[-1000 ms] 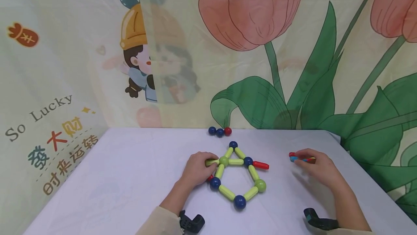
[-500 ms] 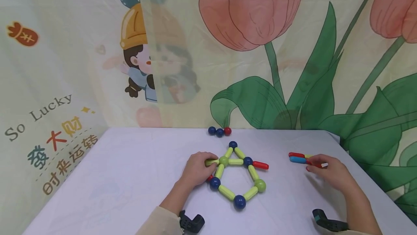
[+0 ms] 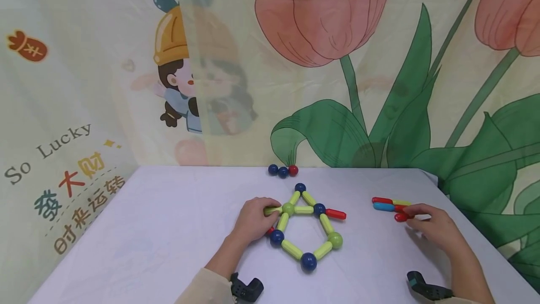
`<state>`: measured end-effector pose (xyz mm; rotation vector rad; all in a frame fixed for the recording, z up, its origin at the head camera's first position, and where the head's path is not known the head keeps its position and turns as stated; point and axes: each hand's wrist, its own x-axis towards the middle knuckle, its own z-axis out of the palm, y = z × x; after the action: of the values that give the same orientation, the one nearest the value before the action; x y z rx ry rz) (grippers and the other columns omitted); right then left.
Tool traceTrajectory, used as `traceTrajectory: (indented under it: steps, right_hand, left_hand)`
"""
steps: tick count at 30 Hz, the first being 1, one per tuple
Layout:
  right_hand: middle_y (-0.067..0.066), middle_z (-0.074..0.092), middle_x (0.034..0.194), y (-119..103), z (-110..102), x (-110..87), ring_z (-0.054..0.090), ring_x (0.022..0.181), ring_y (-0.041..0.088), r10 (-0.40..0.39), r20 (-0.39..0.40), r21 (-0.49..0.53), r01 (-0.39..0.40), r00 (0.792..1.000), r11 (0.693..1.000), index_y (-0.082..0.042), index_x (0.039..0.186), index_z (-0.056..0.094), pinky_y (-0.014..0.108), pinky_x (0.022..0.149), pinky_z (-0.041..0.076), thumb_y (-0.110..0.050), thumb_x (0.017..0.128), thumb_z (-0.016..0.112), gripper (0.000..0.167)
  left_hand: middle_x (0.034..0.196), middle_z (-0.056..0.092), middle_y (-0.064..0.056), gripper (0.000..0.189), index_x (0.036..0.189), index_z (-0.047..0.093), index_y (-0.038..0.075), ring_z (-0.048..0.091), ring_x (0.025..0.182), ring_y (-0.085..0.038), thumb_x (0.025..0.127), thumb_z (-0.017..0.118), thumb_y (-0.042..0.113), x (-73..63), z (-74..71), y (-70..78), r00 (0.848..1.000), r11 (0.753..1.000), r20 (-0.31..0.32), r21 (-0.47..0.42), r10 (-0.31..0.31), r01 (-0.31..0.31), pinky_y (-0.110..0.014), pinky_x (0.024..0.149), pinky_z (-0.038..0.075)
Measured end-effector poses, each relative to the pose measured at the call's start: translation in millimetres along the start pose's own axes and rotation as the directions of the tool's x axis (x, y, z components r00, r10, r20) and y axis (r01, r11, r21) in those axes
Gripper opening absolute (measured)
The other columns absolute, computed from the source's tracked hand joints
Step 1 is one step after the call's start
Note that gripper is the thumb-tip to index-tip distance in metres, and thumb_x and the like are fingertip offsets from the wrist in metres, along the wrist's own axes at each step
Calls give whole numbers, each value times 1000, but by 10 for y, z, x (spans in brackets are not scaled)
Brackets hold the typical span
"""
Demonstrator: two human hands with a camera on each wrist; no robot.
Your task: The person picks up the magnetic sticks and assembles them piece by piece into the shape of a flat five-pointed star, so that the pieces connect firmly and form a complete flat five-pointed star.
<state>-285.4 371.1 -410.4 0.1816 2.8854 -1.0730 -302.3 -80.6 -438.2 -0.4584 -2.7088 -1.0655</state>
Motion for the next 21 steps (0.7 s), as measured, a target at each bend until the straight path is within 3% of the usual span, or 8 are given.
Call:
traceTrajectory:
  steps: [13,21]
  right_hand:
    - [42,39,141,-11,18,-4,54,105,47,20,-36,-20,-21,999,1000,8,140,52,33,70,57,-19,94,70,56]
    - [42,39,140,5,57,-2,45,115,55,26,-30,-33,-27,999,999,7,139,53,38,74,59,-19,93,71,55]
  left_hand:
    - [109,77,-1,20,112,79,14,69,106,-22,93,71,18,-4,-10,4,1000,1000,3,-11,-7,7,-44,97,56]
    - [108,78,-1,21,111,79,14,70,106,-20,93,71,18,5,-6,-3,1000,1000,1,-10,-3,3,-43,96,56]
